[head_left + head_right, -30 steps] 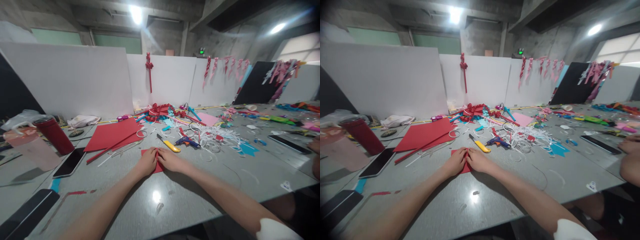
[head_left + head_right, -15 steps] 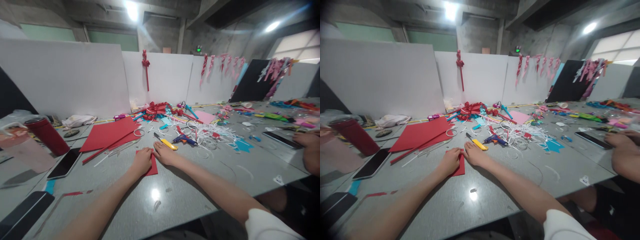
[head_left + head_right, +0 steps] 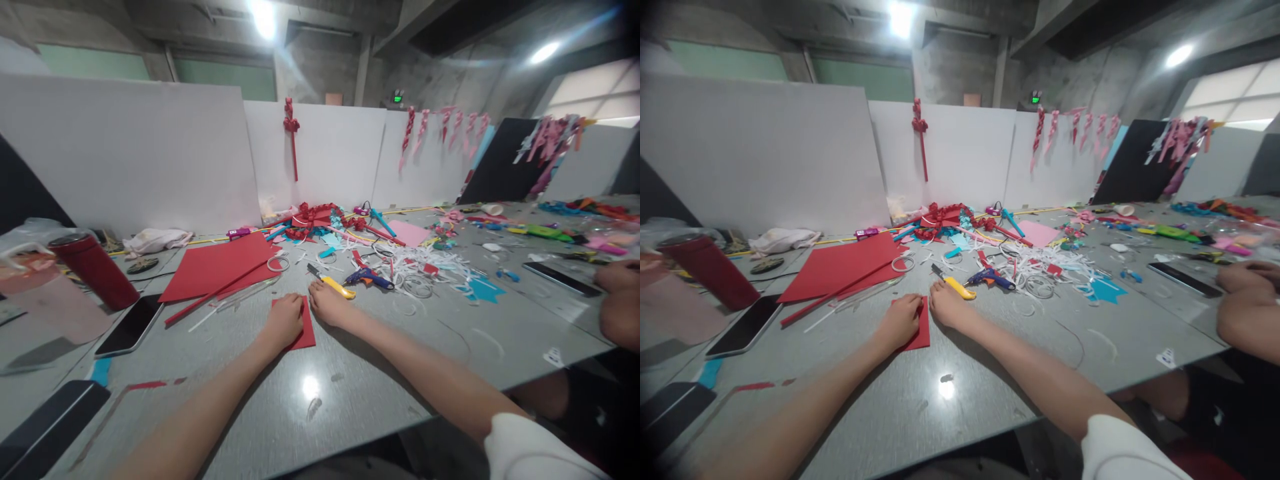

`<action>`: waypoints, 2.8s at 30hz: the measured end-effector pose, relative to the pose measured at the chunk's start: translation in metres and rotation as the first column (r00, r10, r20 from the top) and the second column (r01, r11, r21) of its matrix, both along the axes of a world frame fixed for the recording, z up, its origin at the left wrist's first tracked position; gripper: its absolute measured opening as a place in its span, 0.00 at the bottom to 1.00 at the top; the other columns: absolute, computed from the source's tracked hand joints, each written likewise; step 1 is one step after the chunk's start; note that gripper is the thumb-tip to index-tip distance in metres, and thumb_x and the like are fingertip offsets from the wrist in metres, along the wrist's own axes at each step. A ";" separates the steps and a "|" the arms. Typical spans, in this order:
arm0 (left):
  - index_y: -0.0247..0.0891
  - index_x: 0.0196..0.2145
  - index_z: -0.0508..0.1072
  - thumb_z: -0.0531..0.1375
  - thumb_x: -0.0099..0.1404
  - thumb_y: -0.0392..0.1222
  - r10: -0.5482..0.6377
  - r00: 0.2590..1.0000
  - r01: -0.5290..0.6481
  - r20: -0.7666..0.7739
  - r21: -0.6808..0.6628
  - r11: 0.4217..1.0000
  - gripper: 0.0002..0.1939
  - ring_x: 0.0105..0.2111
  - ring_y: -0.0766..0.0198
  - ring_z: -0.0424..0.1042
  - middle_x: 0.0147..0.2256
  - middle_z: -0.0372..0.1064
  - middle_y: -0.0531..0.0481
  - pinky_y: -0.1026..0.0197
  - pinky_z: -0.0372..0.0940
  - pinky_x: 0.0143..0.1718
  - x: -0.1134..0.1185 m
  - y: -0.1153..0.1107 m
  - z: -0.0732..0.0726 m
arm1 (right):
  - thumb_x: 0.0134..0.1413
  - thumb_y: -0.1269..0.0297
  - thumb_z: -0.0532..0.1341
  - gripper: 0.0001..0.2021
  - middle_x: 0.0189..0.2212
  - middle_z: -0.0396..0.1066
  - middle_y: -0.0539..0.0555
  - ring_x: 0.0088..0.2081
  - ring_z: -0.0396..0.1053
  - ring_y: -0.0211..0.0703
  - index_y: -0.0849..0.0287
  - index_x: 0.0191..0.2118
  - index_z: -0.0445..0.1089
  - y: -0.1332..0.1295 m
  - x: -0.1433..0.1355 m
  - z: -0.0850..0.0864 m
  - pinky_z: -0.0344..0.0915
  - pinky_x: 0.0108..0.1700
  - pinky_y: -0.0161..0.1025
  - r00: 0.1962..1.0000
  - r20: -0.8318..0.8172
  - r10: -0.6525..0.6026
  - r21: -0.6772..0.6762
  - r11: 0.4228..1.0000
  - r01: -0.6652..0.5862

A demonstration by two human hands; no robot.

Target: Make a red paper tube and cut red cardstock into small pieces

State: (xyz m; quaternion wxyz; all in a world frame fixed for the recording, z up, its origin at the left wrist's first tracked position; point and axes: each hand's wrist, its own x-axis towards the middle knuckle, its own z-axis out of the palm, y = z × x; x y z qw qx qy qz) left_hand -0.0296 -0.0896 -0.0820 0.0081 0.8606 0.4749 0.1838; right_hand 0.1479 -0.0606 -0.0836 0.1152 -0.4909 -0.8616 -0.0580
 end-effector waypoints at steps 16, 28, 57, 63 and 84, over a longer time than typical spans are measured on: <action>0.39 0.43 0.75 0.53 0.65 0.25 0.008 0.999 -0.006 0.034 -0.076 0.997 0.16 0.53 0.52 0.71 0.49 0.74 0.40 0.52 0.63 0.55 -0.001 0.000 0.002 | 0.66 0.72 0.58 0.08 0.47 0.75 0.63 0.52 0.70 0.52 0.63 0.41 0.76 0.033 -0.003 0.026 0.56 0.56 0.47 0.990 -0.033 -0.137 -0.027 0.990 0.137; 0.38 0.42 0.75 0.52 0.65 0.26 0.004 1.000 -0.003 0.023 -0.033 0.999 0.15 0.51 0.52 0.71 0.48 0.74 0.39 0.52 0.63 0.55 0.000 0.001 0.000 | 0.69 0.70 0.56 0.11 0.47 0.76 0.68 0.51 0.72 0.58 0.65 0.47 0.75 0.036 -0.006 0.015 0.60 0.56 0.46 0.988 -0.001 -0.153 0.013 0.988 0.153; 0.37 0.40 0.74 0.52 0.65 0.26 0.002 1.000 -0.002 0.031 -0.011 1.000 0.14 0.50 0.52 0.72 0.46 0.74 0.40 0.54 0.64 0.53 -0.001 0.001 0.000 | 0.65 0.81 0.51 0.14 0.51 0.70 0.69 0.52 0.69 0.55 0.67 0.51 0.68 0.030 -0.007 0.019 0.60 0.55 0.47 0.997 -0.040 -0.066 0.011 0.998 0.067; 0.38 0.41 0.74 0.52 0.65 0.26 -0.007 0.999 0.009 0.042 -0.027 1.000 0.14 0.50 0.52 0.71 0.46 0.74 0.40 0.53 0.63 0.52 -0.001 0.000 0.001 | 0.71 0.71 0.50 0.08 0.43 0.73 0.59 0.41 0.70 0.44 0.62 0.48 0.64 0.044 0.009 0.044 0.61 0.42 0.37 0.974 -0.223 -0.036 -0.043 0.999 0.027; 0.38 0.40 0.73 0.53 0.65 0.27 0.000 1.000 0.000 0.008 -0.007 1.000 0.12 0.49 0.53 0.71 0.46 0.74 0.41 0.54 0.64 0.51 -0.002 0.002 -0.005 | 0.68 0.60 0.58 0.20 0.57 0.67 0.72 0.60 0.60 0.65 0.67 0.59 0.69 0.029 0.042 0.051 0.55 0.61 0.56 0.958 0.073 -0.276 0.051 0.961 0.273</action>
